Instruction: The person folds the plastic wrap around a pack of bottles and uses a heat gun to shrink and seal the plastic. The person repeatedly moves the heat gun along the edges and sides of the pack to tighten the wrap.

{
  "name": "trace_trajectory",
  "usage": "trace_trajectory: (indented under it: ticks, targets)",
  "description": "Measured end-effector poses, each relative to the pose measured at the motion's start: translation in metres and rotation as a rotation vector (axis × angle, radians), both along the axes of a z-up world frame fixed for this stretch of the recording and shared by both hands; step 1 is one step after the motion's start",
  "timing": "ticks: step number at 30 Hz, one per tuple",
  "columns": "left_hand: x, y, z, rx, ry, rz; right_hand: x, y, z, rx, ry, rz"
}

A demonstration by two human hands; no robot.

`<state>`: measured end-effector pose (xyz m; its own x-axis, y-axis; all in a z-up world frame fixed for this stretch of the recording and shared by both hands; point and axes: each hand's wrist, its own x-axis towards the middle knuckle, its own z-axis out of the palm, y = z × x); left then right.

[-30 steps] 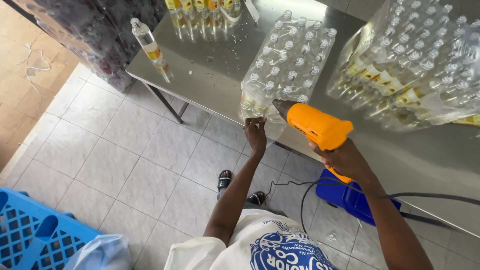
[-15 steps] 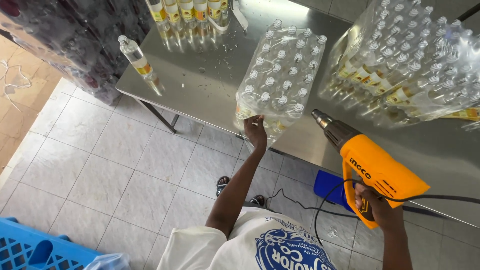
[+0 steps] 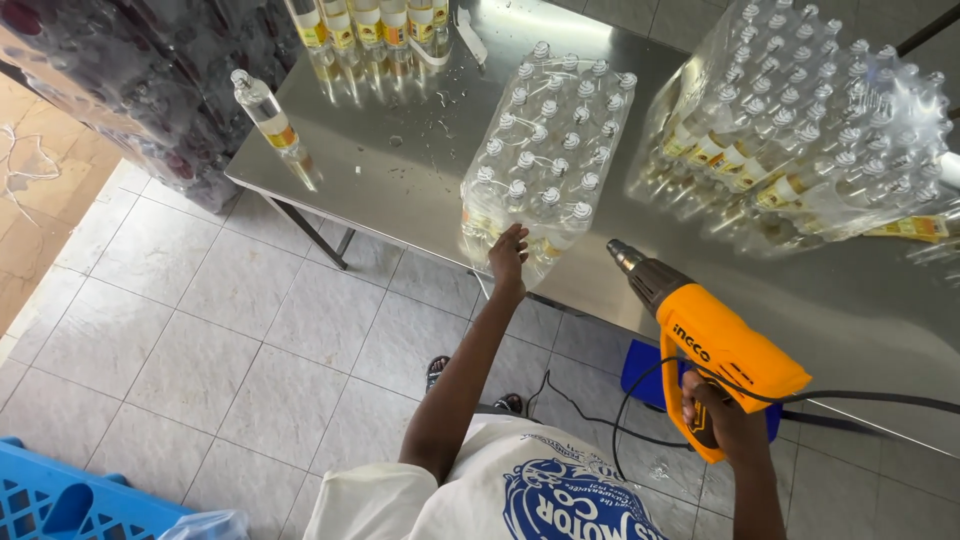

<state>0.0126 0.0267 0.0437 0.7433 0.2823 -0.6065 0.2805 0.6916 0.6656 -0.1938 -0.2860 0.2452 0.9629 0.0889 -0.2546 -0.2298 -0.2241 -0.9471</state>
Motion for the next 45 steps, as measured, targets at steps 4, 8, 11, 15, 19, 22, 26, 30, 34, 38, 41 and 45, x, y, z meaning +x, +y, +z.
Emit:
trace_trajectory:
  ticks: [4, 8, 11, 15, 19, 22, 26, 30, 34, 38, 41, 45]
  targets:
    - [-0.042, 0.009, -0.003, 0.679, -0.025, -0.137, 0.003, -0.001, -0.035, 0.088, 0.063, -0.056]
    - [-0.099, 0.009, -0.035, 0.711, -0.069, -0.108, 0.020, 0.044, -0.024, 0.111, -0.002, 0.097]
    - [-0.114, 0.023, -0.056, 0.508, -0.048, -0.094, 0.037, 0.075, -0.013, 0.096, -0.152, 0.223]
    - [-0.090, 0.029, -0.113, -0.197, -0.088, 0.079, 0.042, 0.096, -0.004, 0.065, -0.178, 0.227]
    - [-0.087, 0.023, -0.131, -0.121, -0.102, -0.036, 0.045, 0.092, -0.001, 0.000, -0.180, 0.277]
    - [-0.100, 0.019, -0.066, 0.081, -0.070, -0.068, 0.044, 0.092, 0.000, -0.131, -0.160, 0.359]
    - [-0.096, 0.020, -0.045, 0.254, -0.124, -0.064, 0.045, 0.112, 0.015, -0.060, -0.287, 0.308]
    - [-0.092, 0.020, -0.032, 0.268, -0.164, -0.030, 0.059, 0.112, -0.022, -0.078, 0.028, 0.251]
    - [-0.088, 0.018, -0.018, 0.223, -0.160, 0.006, 0.067, 0.117, -0.023, -0.111, 0.052, 0.226]
    - [-0.075, 0.020, -0.010, 0.071, -0.174, 0.013, 0.050, 0.115, 0.008, -0.139, 0.047, 0.096]
    - [-0.060, 0.018, -0.018, 0.028, -0.187, 0.018, 0.038, 0.107, 0.029, -0.216, -0.020, 0.096]
    - [-0.039, 0.014, -0.014, -0.020, -0.186, 0.032, 0.027, 0.098, 0.046, -0.171, -0.008, 0.104]
